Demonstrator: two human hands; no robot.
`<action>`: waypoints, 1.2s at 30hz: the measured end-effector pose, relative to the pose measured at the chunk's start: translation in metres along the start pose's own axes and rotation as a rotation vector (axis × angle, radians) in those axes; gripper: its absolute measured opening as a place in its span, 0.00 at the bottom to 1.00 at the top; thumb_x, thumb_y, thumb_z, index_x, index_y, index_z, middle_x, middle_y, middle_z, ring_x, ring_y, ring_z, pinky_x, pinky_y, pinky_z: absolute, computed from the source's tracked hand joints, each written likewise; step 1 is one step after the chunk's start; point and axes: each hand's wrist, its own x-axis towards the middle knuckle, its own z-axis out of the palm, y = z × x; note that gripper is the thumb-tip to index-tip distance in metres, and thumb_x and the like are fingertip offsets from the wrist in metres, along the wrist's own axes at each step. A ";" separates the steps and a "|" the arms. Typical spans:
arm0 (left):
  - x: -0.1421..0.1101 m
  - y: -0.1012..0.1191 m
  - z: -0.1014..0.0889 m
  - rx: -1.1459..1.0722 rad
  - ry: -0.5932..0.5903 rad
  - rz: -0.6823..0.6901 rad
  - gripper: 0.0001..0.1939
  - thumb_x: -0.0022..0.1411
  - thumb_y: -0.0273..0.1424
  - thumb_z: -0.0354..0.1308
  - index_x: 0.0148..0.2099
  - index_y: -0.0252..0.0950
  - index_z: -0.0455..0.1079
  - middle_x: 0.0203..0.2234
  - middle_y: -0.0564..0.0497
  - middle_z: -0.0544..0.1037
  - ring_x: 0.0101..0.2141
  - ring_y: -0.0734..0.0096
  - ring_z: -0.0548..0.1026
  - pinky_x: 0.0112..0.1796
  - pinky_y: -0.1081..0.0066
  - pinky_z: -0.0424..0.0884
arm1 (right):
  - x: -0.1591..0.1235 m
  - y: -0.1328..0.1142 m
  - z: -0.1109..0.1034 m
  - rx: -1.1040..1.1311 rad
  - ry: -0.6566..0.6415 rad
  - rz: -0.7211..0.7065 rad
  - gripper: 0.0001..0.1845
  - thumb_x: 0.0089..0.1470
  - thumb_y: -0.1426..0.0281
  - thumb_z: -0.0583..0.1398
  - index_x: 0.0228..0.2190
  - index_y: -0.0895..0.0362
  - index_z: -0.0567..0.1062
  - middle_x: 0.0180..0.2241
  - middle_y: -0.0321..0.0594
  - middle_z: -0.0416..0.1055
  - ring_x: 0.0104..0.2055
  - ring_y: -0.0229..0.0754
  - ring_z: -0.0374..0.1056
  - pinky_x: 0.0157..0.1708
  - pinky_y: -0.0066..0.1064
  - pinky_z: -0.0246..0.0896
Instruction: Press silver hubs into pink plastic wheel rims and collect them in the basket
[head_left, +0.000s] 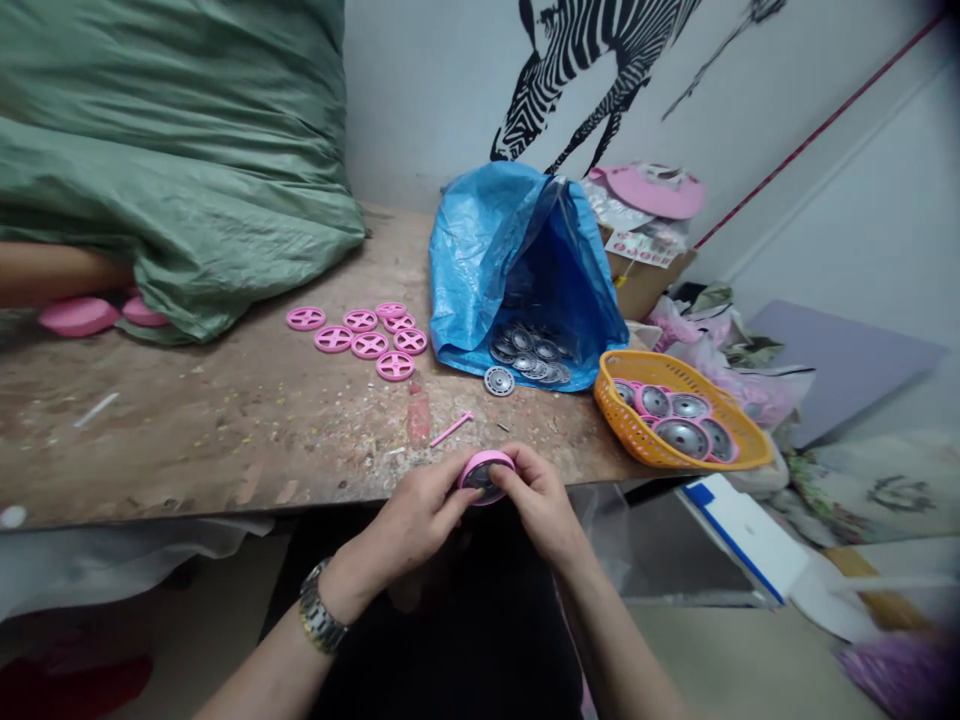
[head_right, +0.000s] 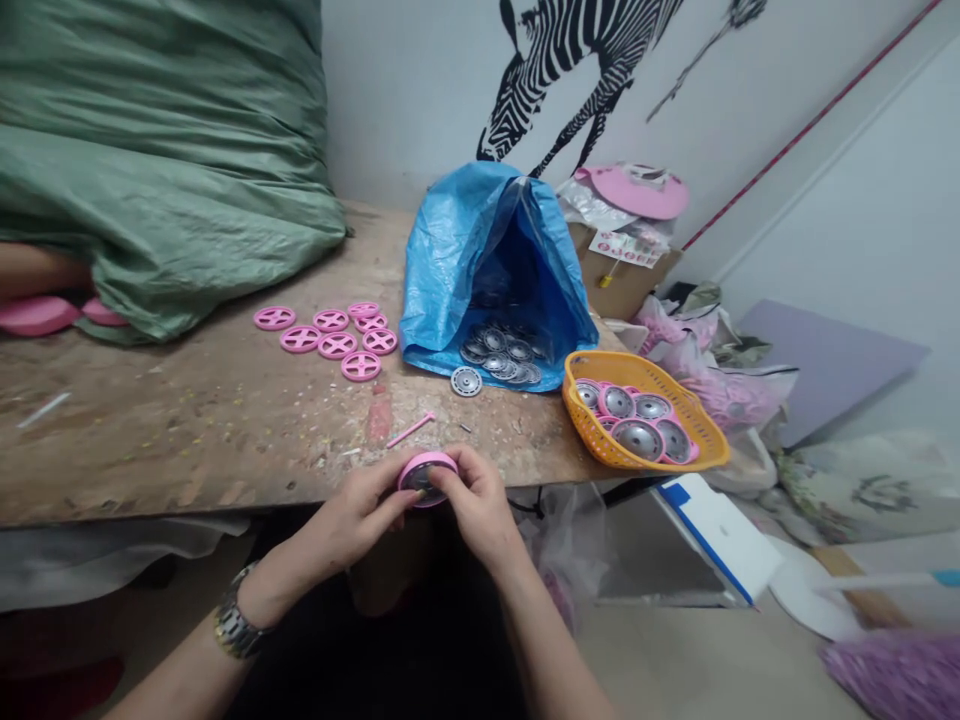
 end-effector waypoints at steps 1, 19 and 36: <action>0.001 0.000 0.000 0.002 -0.002 0.013 0.18 0.68 0.31 0.51 0.59 0.39 0.67 0.36 0.50 0.78 0.30 0.70 0.74 0.32 0.72 0.70 | -0.001 -0.001 -0.001 -0.003 0.015 -0.005 0.08 0.54 0.64 0.61 0.29 0.56 0.74 0.27 0.32 0.70 0.32 0.36 0.64 0.35 0.27 0.58; 0.010 -0.015 -0.011 0.035 0.223 -0.014 0.24 0.68 0.36 0.50 0.64 0.39 0.63 0.29 0.53 0.75 0.28 0.72 0.75 0.33 0.71 0.73 | 0.044 -0.046 -0.189 -0.532 0.590 -0.139 0.21 0.50 0.51 0.62 0.33 0.57 0.75 0.32 0.41 0.75 0.34 0.43 0.69 0.37 0.35 0.65; 0.017 -0.037 -0.017 0.300 0.380 0.083 0.18 0.68 0.36 0.50 0.55 0.37 0.71 0.43 0.44 0.80 0.42 0.61 0.79 0.46 0.62 0.74 | 0.097 0.009 -0.075 -1.023 0.150 -0.413 0.17 0.62 0.66 0.56 0.48 0.60 0.76 0.48 0.50 0.75 0.51 0.50 0.69 0.54 0.41 0.61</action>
